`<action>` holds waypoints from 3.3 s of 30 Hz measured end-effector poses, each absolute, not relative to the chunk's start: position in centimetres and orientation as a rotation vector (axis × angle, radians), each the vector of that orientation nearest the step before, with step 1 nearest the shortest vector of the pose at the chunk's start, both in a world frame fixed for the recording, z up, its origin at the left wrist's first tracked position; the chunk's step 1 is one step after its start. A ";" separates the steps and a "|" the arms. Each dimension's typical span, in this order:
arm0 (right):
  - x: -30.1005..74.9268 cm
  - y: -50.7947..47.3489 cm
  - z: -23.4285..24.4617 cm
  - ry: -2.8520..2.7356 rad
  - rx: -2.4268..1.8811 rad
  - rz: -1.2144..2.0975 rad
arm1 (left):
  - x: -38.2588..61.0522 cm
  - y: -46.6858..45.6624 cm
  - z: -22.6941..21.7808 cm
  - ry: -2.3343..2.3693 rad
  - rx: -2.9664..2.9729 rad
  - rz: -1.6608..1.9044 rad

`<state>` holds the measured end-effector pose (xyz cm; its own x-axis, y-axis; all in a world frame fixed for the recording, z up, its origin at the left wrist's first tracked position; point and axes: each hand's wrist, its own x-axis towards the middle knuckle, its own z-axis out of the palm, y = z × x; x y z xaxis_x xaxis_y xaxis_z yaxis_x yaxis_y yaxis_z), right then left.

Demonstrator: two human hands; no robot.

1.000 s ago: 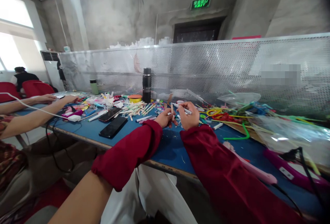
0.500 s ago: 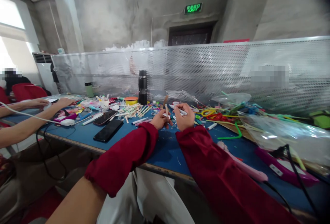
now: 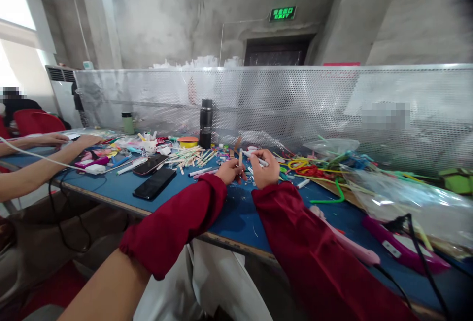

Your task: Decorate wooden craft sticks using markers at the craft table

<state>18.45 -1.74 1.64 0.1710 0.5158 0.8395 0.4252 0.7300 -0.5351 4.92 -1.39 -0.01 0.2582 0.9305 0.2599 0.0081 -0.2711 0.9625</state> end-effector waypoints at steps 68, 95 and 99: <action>18.7 -1.6 1.8 -1.447 -0.866 -0.027 | 5.0 -2.0 0.4 0.928 1.548 1.141; 18.8 -1.4 1.6 -1.429 -0.885 -0.027 | 4.6 -1.1 -0.1 0.937 1.579 1.146; 18.8 -1.4 1.6 -1.436 -0.876 -0.025 | 4.6 -1.2 -0.1 0.933 1.576 1.151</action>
<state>18.82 -1.41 1.63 0.1904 0.4793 0.8567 0.5085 0.6984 -0.5037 4.58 -1.16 -0.06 0.2690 0.9310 0.2468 0.0482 -0.2689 0.9620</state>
